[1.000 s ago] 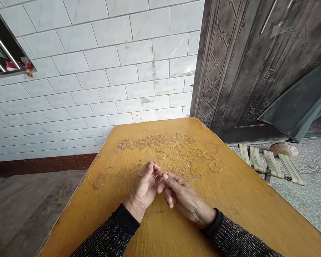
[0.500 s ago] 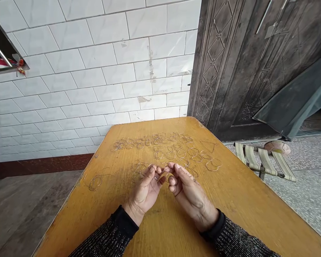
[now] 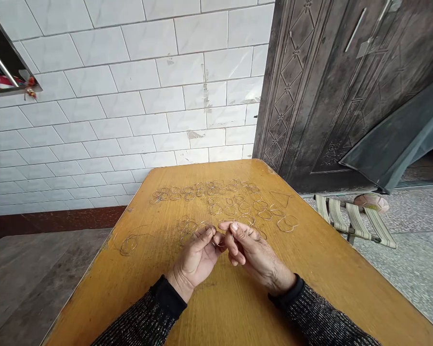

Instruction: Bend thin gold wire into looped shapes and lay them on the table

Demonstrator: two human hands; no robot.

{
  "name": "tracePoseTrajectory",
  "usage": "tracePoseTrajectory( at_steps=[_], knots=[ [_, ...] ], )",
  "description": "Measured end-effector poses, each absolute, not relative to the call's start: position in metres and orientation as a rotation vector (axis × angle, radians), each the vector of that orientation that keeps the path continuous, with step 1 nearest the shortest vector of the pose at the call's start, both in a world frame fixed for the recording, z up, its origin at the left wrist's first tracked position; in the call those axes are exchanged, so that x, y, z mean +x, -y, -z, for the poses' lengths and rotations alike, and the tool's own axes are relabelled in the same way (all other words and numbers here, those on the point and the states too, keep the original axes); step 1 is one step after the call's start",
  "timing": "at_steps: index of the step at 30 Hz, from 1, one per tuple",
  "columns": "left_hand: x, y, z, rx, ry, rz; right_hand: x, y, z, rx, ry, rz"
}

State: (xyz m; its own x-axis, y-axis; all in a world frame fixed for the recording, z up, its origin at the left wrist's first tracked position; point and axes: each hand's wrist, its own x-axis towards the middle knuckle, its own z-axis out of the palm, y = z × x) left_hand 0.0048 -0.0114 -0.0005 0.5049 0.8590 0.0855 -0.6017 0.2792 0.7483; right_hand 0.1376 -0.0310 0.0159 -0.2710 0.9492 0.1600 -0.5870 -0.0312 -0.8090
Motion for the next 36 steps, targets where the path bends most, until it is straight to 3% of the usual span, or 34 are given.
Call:
tracePoseTrajectory(
  at_steps=[13, 29, 36],
  knots=[
    [0.007, 0.014, 0.005, 0.848, -0.37, -1.009, 0.134, 0.029, -0.011, -0.586, 0.671, -1.494],
    [0.006, 0.011, 0.007, 0.77, -0.44, -0.996, 0.152, 0.029, -0.017, -0.903, 1.514, -1.171],
    [0.002, 0.007, 0.007, 0.83, -0.539, -0.994, 0.155, 0.033, -0.016, -0.897, 1.895, -0.664]
  ],
)
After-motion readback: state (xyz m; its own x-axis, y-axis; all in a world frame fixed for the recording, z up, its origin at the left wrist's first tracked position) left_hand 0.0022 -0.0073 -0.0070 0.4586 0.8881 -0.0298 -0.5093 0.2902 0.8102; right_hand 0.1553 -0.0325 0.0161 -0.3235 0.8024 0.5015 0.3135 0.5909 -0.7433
